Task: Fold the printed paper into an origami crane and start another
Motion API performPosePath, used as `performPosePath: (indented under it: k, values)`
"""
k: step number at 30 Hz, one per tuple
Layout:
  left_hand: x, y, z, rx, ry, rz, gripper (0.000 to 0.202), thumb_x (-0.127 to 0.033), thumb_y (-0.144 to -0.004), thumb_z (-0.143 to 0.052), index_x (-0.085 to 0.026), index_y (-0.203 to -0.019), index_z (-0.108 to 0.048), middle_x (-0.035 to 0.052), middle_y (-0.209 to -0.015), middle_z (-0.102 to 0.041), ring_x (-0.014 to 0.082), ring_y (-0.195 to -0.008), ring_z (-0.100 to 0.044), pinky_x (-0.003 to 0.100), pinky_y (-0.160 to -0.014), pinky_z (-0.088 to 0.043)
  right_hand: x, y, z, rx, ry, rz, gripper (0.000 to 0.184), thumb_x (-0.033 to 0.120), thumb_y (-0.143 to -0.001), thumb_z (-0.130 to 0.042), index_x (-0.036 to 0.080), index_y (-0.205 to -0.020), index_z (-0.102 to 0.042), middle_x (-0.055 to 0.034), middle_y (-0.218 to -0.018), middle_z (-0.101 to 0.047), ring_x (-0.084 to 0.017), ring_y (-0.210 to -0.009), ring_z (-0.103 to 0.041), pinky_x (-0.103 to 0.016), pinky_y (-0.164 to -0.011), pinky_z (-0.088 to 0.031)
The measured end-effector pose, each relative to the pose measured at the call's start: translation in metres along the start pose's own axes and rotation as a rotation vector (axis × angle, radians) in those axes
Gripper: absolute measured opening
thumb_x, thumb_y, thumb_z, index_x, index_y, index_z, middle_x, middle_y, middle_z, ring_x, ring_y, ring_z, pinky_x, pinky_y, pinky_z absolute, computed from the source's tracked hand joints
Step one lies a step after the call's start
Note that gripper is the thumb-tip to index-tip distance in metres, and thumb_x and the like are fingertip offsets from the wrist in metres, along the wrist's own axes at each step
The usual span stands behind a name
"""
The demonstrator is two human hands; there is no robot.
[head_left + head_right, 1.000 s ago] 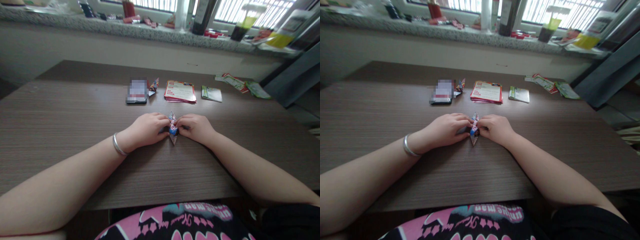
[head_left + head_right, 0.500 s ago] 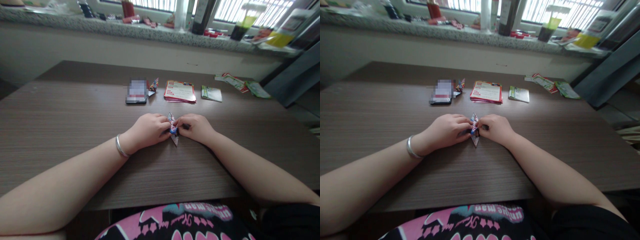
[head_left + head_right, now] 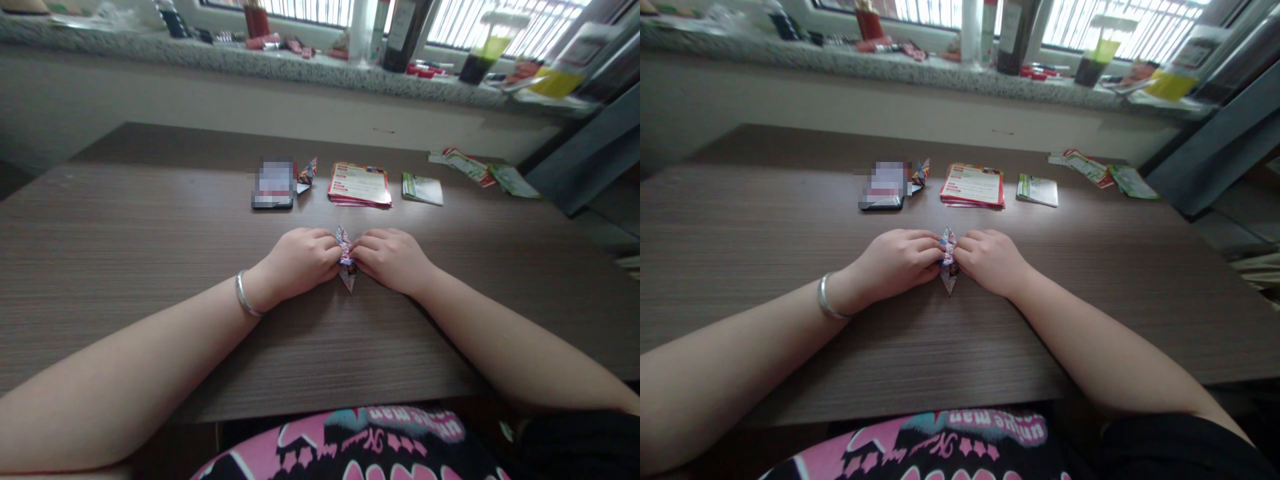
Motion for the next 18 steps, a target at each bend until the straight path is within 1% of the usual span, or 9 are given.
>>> performPosePath:
  k: [4,8,11,15,18]
  values:
    - [0.0002,-0.0003,-0.0008,0.0,0.005,0.02,0.019,-0.027,-0.088,-0.054,-0.014,-0.094,-0.066,0.0094,-0.101,-0.071,0.023,-0.096,-0.066,0.035,-0.084,-0.055,0.0041,-0.0023,0.0014,0.001,0.059,-0.012,0.02,0.025,-0.095,-0.05,0.018,-0.085,-0.066,-0.0047,-0.089,-0.07,-0.019,-0.084,-0.059,-0.032,-0.07,-0.038]
    - [-0.0006,-0.0017,-0.0004,0.016,0.006,0.037,0.02,-0.026,-0.089,-0.054,-0.013,-0.095,-0.067,0.0096,-0.101,-0.071,0.0234,-0.095,-0.066,0.035,-0.085,-0.054,0.0033,-0.0043,-0.0002,-0.019,0.001,-0.065,0.018,0.027,-0.092,-0.053,0.018,-0.086,-0.067,-0.0051,-0.087,-0.069,-0.019,-0.083,-0.057,-0.032,-0.071,-0.038]
    - [0.0,-0.0022,-0.0006,0.015,0.024,0.066,0.019,-0.025,-0.089,-0.053,-0.014,-0.095,-0.068,0.0087,-0.098,-0.071,0.0231,-0.094,-0.066,0.035,-0.085,-0.054,0.0023,-0.0052,-0.0023,-0.016,-0.059,-0.122,0.014,0.025,-0.087,-0.056,0.018,-0.085,-0.068,-0.0056,-0.086,-0.069,-0.02,-0.082,-0.057,-0.031,-0.07,-0.039]
    - [0.0023,-0.0022,-0.0025,-0.002,0.073,0.094,0.017,-0.024,-0.089,-0.055,-0.015,-0.094,-0.068,0.0079,-0.097,-0.072,0.0222,-0.095,-0.066,0.034,-0.086,-0.053,0.003,-0.0053,-0.0034,-0.021,-0.101,-0.168,0.014,0.024,-0.086,-0.056,0.018,-0.085,-0.068,-0.0064,-0.085,-0.068,-0.021,-0.081,-0.058,-0.031,-0.069,-0.04]
    - [0.0033,-0.002,-0.004,-0.012,0.057,0.102,0.016,-0.025,-0.088,-0.056,-0.015,-0.093,-0.068,0.0086,-0.097,-0.072,0.0225,-0.094,-0.067,0.034,-0.085,-0.053,0.0027,-0.0046,-0.0036,-0.018,-0.118,-0.191,0.013,0.024,-0.085,-0.056,0.018,-0.085,-0.068,-0.0063,-0.085,-0.068,-0.021,-0.081,-0.058,-0.032,-0.069,-0.04]
Point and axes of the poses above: each hand's wrist, its own y-axis away from the middle knuckle, its own z-axis out of the back of the hand, x = y × z, the point moved 2 cm from there along -y, towards the middle knuckle
